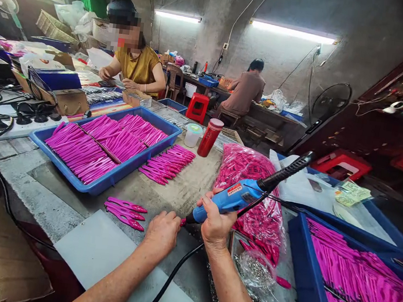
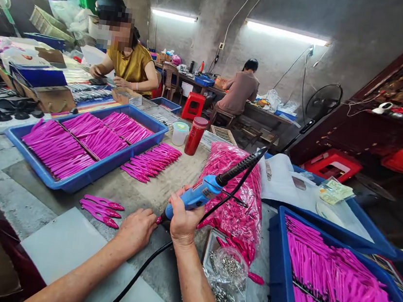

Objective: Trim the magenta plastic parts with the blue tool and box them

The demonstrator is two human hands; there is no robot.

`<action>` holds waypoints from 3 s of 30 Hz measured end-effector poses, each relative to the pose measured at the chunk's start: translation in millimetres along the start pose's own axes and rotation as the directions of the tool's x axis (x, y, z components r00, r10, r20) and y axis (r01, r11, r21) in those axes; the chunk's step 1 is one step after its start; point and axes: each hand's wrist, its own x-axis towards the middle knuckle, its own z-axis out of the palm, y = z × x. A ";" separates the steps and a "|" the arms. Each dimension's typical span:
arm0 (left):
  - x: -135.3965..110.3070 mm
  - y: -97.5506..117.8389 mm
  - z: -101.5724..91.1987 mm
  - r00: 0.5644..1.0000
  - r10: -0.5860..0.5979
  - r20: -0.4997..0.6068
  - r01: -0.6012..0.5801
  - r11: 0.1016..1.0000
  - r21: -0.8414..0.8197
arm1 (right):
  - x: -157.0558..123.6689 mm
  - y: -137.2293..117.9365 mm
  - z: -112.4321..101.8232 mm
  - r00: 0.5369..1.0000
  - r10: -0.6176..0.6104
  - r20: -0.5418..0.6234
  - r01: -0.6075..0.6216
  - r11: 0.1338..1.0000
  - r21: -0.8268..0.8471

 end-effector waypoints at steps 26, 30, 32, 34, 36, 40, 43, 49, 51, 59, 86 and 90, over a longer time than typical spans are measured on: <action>-0.2 -1.3 0.3 1.000 0.015 -0.001 -0.015 1.000 0.016 | -2.9 5.5 -3.1 1.000 -0.016 0.022 0.016 1.000 -0.012; 0.0 -1.3 2.0 0.999 0.025 -0.026 -0.025 1.000 0.012 | -6.1 8.4 0.4 0.998 -0.026 0.051 0.028 0.998 -0.047; -0.4 -0.8 2.7 0.999 0.022 -0.031 -0.022 1.000 0.014 | -6.7 11.9 2.4 0.997 -0.021 0.068 0.026 0.997 -0.078; -0.6 -0.3 3.1 0.999 0.020 -0.030 -0.019 1.000 0.011 | -6.2 16.2 3.8 0.995 -0.007 0.095 0.018 0.993 -0.115; -0.5 -0.2 3.1 0.999 0.023 -0.035 -0.023 1.000 0.001 | -4.8 20.3 5.0 0.991 0.013 0.131 0.006 0.989 -0.146; -0.5 -0.9 2.2 0.999 0.028 -0.036 -0.029 1.000 -0.008 | -1.8 24.1 6.9 0.985 0.034 0.167 -0.003 0.983 -0.182; -1.3 -1.1 1.6 0.999 0.032 -0.031 -0.032 0.999 0.000 | -2.3 22.4 7.6 0.981 0.027 0.193 0.010 0.982 -0.187; -3.4 -1.0 3.1 0.998 0.020 -0.063 -0.019 1.000 0.014 | -8.3 8.9 2.6 0.988 -0.005 0.154 0.021 0.995 -0.100; -4.1 -1.8 3.5 0.997 0.026 -0.072 -0.024 0.999 0.022 | -9.1 2.1 -2.8 0.995 -0.026 0.096 0.030 0.999 -0.043; 0.2 -11.1 5.6 0.983 0.000 -0.183 -0.005 1.000 -0.027 | -5.1 -12.0 -32.9 0.994 -0.051 -0.091 0.054 0.998 0.027; 10.3 3.5 1.8 0.991 0.119 -0.054 -0.109 0.981 0.158 | -3.9 1.6 -56.4 0.967 0.073 -0.246 -0.048 0.993 0.106; 10.5 1.4 3.0 0.987 0.146 -0.067 -0.135 0.979 0.156 | -3.5 0.6 -57.2 0.957 0.107 -0.269 -0.074 0.989 0.129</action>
